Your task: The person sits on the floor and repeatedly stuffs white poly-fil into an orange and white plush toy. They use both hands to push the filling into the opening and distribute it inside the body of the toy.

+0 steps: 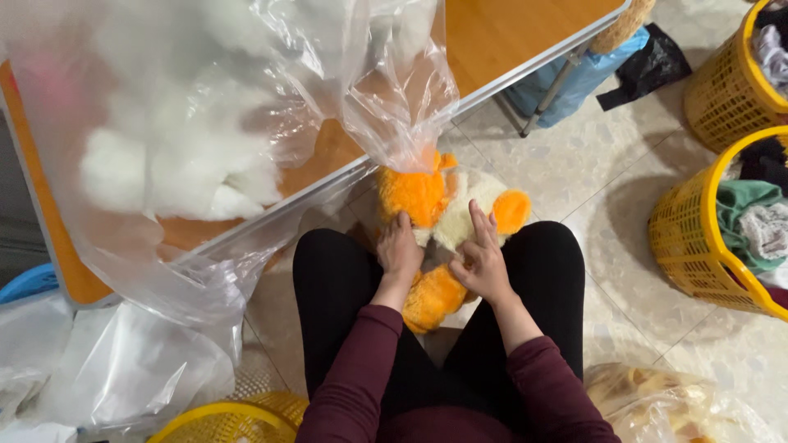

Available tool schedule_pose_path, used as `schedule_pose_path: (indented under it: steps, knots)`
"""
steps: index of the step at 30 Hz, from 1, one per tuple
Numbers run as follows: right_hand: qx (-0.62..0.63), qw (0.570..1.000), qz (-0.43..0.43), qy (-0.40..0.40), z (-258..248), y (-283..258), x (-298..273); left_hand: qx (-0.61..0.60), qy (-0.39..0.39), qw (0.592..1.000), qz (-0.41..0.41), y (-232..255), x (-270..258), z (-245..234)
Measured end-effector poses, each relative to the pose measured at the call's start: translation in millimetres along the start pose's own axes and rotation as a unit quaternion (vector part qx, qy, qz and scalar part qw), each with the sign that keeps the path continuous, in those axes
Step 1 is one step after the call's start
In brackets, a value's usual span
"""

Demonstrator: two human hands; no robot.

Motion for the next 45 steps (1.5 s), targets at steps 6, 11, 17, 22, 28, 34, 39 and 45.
schedule_pose_path:
  steps: [6, 11, 17, 22, 28, 34, 39, 45]
  knots:
    - [-0.036, 0.999, -0.006, 0.003, 4.4, -0.3, 0.1, 0.012, 0.064, 0.998, -0.011, -6.2, -2.5, -21.7]
    - [-0.051, 0.998, 0.023, 0.013, 2.9, 4.3, -6.3, -0.072, 0.097, 0.992, 0.045, 9.1, -37.5, -67.8]
    - [-0.068, 0.997, 0.030, 0.014, 1.8, 6.6, -6.1, -0.055, 0.012, 0.998, 0.010, -3.3, -44.3, -49.7]
    - [-0.045, 0.999, 0.022, 0.003, 5.0, -2.5, -5.8, -0.013, 0.039, 0.998, -0.050, -30.4, -27.8, -26.6]
    - [-0.042, 0.997, -0.043, -0.044, 13.8, -21.2, -4.6, 0.022, 0.049, 0.995, -0.082, -36.7, -8.7, -25.1]
    - [-0.020, 0.999, 0.023, 0.024, 8.9, 0.7, -8.9, -0.046, 0.111, 0.992, 0.041, -12.6, -30.4, -56.0]
    - [-0.098, 0.994, 0.035, 0.025, 12.2, 9.0, -13.0, -0.033, 0.135, 0.986, 0.088, -4.3, -34.5, -62.6]
    - [-0.338, 0.930, 0.083, -0.119, 35.3, 12.5, -11.6, -0.098, 0.204, 0.952, 0.207, 13.4, -59.0, -75.0]
Point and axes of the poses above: each hand's wrist, its own x-axis towards the middle knuckle, its own z-axis out of the palm, y = z × x, the point moved 8 cm from there along x, towards the middle knuckle, and after that the axes turned 9 degrees about -z, right-handed, at the moved point
